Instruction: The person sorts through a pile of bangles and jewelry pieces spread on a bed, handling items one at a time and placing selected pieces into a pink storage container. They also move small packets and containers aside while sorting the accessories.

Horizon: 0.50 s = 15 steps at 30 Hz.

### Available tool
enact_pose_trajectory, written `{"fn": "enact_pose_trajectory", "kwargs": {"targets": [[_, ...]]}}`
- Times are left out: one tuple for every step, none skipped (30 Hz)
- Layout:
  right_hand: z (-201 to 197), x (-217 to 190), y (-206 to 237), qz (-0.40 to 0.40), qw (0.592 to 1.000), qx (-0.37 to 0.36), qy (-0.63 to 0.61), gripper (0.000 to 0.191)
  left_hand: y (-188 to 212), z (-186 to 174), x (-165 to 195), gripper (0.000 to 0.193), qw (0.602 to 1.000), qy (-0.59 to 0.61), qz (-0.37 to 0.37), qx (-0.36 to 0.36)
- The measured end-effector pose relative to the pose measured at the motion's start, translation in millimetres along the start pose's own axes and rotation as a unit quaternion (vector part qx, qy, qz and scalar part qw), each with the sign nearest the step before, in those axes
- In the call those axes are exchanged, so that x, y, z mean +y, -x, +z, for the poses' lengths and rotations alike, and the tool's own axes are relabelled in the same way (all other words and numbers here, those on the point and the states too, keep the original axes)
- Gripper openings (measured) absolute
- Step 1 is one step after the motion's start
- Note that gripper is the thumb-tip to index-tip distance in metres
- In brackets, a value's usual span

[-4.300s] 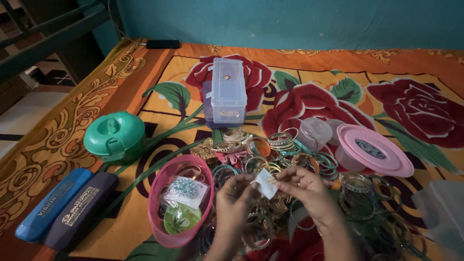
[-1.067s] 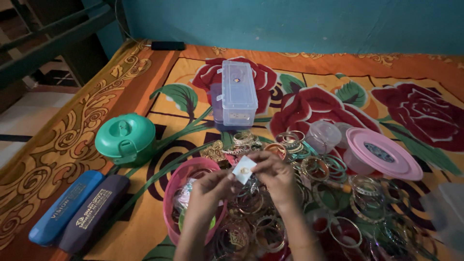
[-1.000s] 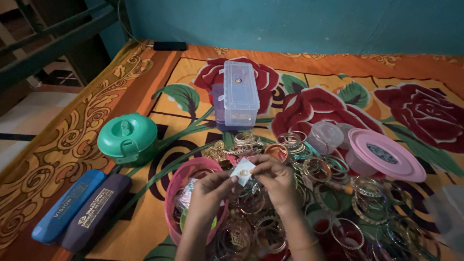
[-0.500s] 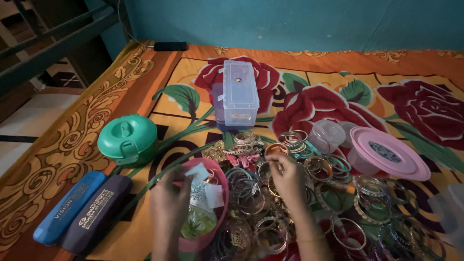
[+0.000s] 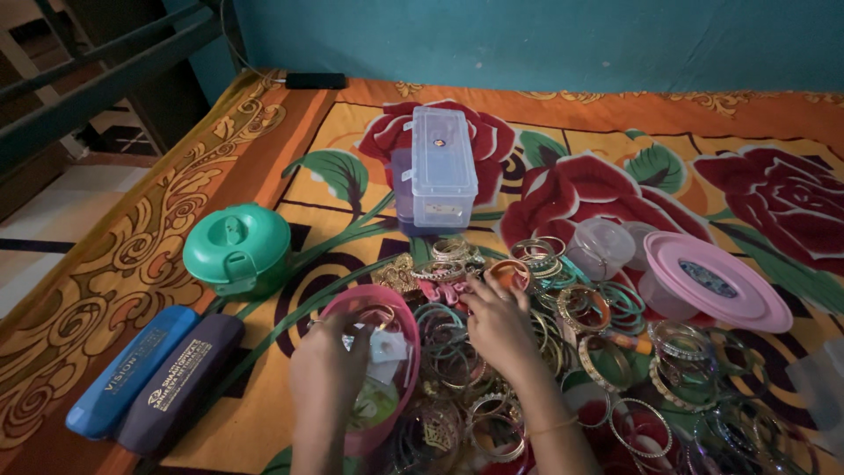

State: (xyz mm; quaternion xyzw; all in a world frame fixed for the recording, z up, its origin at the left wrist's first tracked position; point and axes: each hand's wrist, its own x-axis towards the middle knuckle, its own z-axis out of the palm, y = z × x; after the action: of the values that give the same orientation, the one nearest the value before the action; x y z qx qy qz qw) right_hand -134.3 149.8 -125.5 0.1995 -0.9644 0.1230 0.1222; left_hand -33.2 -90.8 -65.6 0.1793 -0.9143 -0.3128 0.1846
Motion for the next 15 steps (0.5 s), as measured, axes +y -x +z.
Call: {"fn": "enact_pose_trajectory", "kwargs": {"targets": [[0,0,0,-0.007,1.000,-0.003,0.007,0.035,0,-2,2,0.027,1.000,0.013,0.003,0.003],[0,0,0,-0.014,1.000,-0.006,0.014,0.037,1,-4,3,0.027,1.000,0.025,0.006,0.005],[0,0,0,-0.007,1.000,-0.018,0.011,0.038,1,-5,5,0.026,0.999,0.033,0.007,0.005],[-1,-1,-1,-0.001,1.000,-0.030,0.007,0.039,1,-7,6,0.026,0.999,0.042,0.009,0.004],[-3,-3,-2,0.005,0.999,-0.042,0.004,0.040,1,-8,7,0.026,0.999,0.050,0.010,0.004],[-5,-4,-2,-0.005,1.000,-0.020,-0.014,0.041,1,-10,8,0.026,0.999,0.050,0.006,-0.003],[-8,-5,-2,-0.016,0.999,0.002,-0.033,0.043,1,-10,8,0.026,0.999,0.050,0.001,-0.010],[-11,-6,-2,-0.026,0.998,0.024,-0.051,0.045,2,-11,8,0.026,0.999,0.051,-0.004,-0.018],[-14,-6,-2,0.022,0.996,0.015,-0.090,0.042,1,-10,8,0.026,0.999,0.051,-0.003,-0.010],[-18,-5,-2,0.070,0.989,0.007,-0.128,0.040,1,-10,8,0.026,0.999,0.050,-0.003,-0.003],[-20,-4,-3,0.117,0.979,-0.003,-0.166,0.037,2,-9,7,0.026,0.999,0.050,-0.003,0.004],[-21,-2,-5,0.135,0.973,-0.003,-0.187,0.035,1,-8,6,0.026,0.998,0.060,-0.006,0.004],[-21,2,-6,0.153,0.966,-0.004,-0.208,0.034,0,-7,5,0.025,0.998,0.069,-0.009,0.003],[-22,7,-6,0.170,0.959,-0.004,-0.227,0.033,-1,-6,5,0.024,0.997,0.080,-0.013,0.003],[-20,11,-8,0.147,0.967,0.028,-0.208,0.029,-1,-5,4,0.024,0.997,0.081,-0.003,0.009]]}}
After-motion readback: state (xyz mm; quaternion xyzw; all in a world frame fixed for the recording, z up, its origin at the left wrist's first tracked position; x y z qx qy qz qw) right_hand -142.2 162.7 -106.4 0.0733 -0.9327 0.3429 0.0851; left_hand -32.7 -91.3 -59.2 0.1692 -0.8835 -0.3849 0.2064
